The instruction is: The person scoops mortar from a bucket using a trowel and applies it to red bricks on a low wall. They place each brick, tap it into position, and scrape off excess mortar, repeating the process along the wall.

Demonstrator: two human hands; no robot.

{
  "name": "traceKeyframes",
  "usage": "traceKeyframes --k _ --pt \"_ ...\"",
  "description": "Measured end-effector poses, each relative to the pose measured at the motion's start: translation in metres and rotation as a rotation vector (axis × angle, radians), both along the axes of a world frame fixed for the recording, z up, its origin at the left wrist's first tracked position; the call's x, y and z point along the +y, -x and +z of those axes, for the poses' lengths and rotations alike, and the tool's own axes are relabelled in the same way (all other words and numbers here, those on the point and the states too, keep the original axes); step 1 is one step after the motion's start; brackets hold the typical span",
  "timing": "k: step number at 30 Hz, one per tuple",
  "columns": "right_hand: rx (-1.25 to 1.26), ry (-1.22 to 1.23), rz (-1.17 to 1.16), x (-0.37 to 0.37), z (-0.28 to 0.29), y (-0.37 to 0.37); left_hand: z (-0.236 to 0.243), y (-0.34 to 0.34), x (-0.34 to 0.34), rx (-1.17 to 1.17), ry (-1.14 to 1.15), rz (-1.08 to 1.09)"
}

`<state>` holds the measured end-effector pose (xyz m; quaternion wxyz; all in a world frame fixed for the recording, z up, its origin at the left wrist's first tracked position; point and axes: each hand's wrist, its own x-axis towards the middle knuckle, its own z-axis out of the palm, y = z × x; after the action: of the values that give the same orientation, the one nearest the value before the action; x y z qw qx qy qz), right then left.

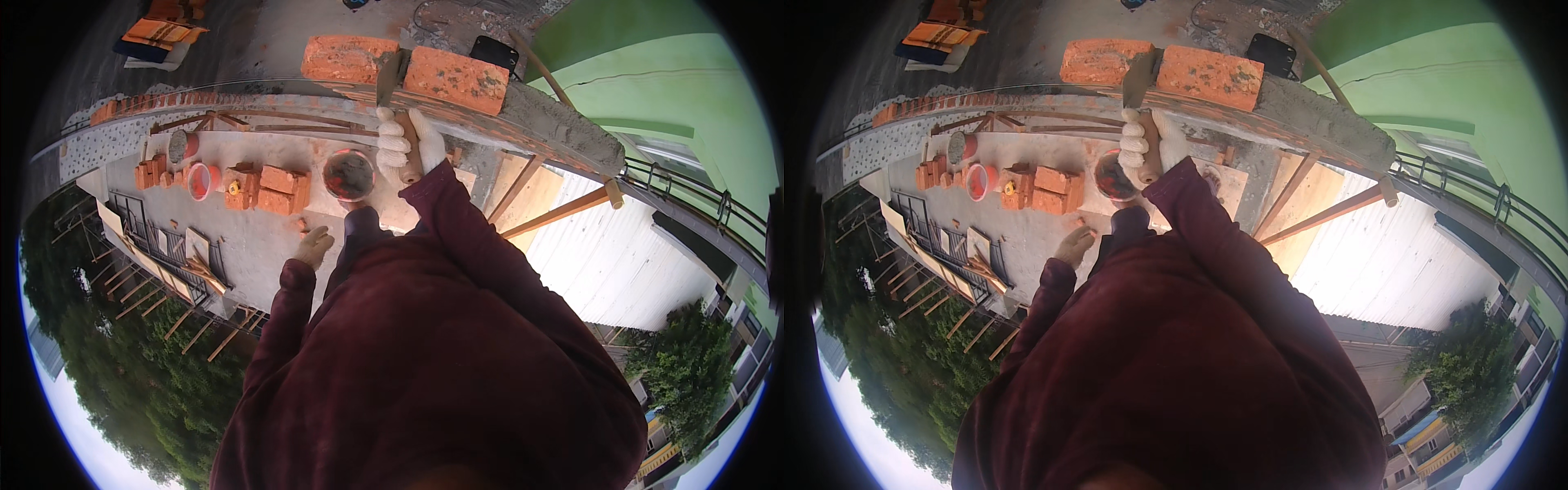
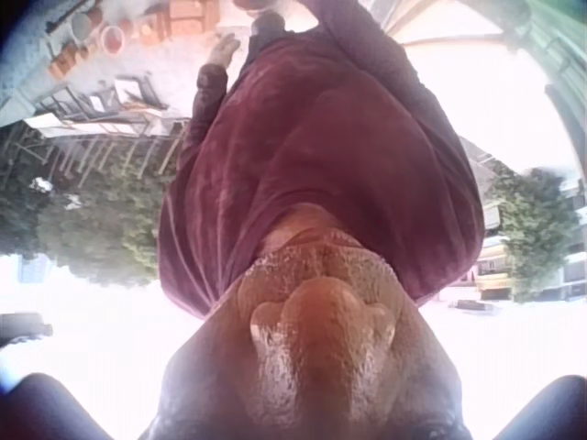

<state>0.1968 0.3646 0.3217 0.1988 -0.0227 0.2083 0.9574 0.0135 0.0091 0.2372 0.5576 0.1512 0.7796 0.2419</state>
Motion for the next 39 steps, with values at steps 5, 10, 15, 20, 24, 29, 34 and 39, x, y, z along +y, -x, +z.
traceKeyframes --k 5,10,15,20,24,29,34,39 --pt "-0.133 -0.128 -0.001 0.003 0.008 -0.009 -0.001 0.005 -0.016 0.030 0.046 -0.008" --pt "-0.735 -0.818 0.278 0.001 0.020 -0.041 0.005 -0.012 -0.007 0.039 0.010 -0.021" --pt "-1.464 -2.162 0.566 0.003 -0.009 -0.105 0.009 -0.024 0.012 -0.013 -0.094 0.005" --pt "-1.790 -2.223 0.596 0.052 -0.074 -0.149 0.028 -0.022 0.039 -0.013 -0.027 -0.106" --pt "-1.864 -1.983 0.520 0.062 -0.095 -0.245 0.028 -0.021 0.023 0.004 -0.065 0.041" --pt "-1.958 -1.835 0.570 0.056 -0.074 -0.329 0.027 -0.026 -0.012 0.012 0.010 0.112" --pt "-1.774 -1.997 0.822 0.031 -0.054 -0.274 0.020 -0.051 -0.041 0.007 0.025 0.268" --pt "-1.596 -2.397 0.478 0.034 -0.106 -0.095 -0.005 -0.046 -0.042 -0.066 0.082 0.169"
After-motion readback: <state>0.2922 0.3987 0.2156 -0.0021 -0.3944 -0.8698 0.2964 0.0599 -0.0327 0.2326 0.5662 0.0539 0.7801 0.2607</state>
